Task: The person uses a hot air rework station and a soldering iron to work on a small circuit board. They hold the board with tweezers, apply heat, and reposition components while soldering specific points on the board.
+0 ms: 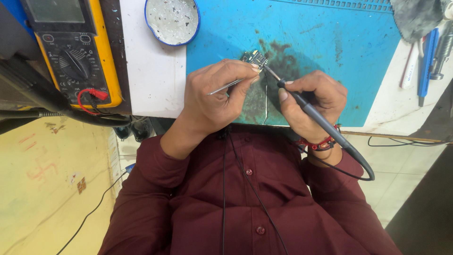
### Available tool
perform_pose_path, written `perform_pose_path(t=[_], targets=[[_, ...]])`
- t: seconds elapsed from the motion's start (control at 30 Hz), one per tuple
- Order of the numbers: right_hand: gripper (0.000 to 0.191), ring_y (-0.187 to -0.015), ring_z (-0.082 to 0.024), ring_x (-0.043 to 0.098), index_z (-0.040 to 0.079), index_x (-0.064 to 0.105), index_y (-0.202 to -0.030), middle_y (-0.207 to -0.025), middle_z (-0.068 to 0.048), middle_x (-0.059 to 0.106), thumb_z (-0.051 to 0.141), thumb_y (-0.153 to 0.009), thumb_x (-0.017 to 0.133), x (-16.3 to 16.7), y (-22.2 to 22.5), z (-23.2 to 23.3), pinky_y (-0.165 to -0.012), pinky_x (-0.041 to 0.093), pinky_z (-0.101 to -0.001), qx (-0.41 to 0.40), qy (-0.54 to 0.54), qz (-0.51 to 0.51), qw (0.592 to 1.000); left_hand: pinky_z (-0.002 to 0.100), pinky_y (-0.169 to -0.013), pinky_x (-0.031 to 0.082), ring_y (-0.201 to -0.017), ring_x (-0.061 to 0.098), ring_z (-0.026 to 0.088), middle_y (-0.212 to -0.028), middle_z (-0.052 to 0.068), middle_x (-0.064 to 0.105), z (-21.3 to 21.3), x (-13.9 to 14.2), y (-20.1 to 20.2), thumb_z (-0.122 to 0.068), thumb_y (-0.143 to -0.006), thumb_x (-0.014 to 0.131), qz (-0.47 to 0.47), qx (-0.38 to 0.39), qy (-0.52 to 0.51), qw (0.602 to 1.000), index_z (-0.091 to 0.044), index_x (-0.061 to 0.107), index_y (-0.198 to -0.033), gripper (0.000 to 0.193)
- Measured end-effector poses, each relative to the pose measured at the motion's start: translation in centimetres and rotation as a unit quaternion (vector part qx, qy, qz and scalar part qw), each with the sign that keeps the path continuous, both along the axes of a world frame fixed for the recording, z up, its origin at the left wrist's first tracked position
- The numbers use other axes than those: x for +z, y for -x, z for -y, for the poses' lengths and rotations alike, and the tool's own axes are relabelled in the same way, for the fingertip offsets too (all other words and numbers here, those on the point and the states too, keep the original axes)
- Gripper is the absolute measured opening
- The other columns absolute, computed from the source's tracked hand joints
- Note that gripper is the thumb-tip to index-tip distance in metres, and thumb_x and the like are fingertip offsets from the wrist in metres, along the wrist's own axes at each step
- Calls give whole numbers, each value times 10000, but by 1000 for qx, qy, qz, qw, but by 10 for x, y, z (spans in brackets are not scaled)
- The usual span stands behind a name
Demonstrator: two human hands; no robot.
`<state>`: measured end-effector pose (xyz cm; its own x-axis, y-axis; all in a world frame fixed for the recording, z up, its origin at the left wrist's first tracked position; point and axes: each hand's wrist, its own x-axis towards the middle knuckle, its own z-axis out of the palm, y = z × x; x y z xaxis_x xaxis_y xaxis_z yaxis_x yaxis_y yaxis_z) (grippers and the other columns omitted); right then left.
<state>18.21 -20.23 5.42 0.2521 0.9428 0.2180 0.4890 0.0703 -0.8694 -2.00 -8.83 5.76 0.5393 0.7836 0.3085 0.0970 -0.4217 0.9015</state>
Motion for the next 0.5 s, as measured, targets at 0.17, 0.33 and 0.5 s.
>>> perform_pose_path(t=[0.17, 0.33, 0.5], targets=[[124, -709, -139, 647, -2, 682, -978, -881, -97, 701, -15, -906, 783, 0, 0, 0, -643, 478, -249, -2, 3, -1, 1000, 298, -776, 607, -945, 774, 232, -1053, 92, 755, 0, 0, -1, 32, -951, 780, 0, 0, 0, 1000, -60, 670, -1062, 181], [127, -712, -141, 651, -6, 683, -984, -900, -99, 702, -15, -911, 786, 1, 0, 0, -643, 480, -249, -1, 2, 4, 1000, 296, -783, 608, -949, 776, 228, -1053, 90, 758, -1, -1, -1, 32, -951, 779, 3, 2, 0, 1000, -61, 673, -1059, 177], [128, -699, -137, 643, -10, 683, -981, -927, -101, 700, -16, -910, 790, 0, 0, 0, -633, 472, -246, 2, 3, -2, 1000, 296, -785, 608, -950, 776, 228, -1051, 90, 759, 0, -1, -1, 35, -947, 778, 0, 1, 3, 1000, -61, 673, -1056, 179]])
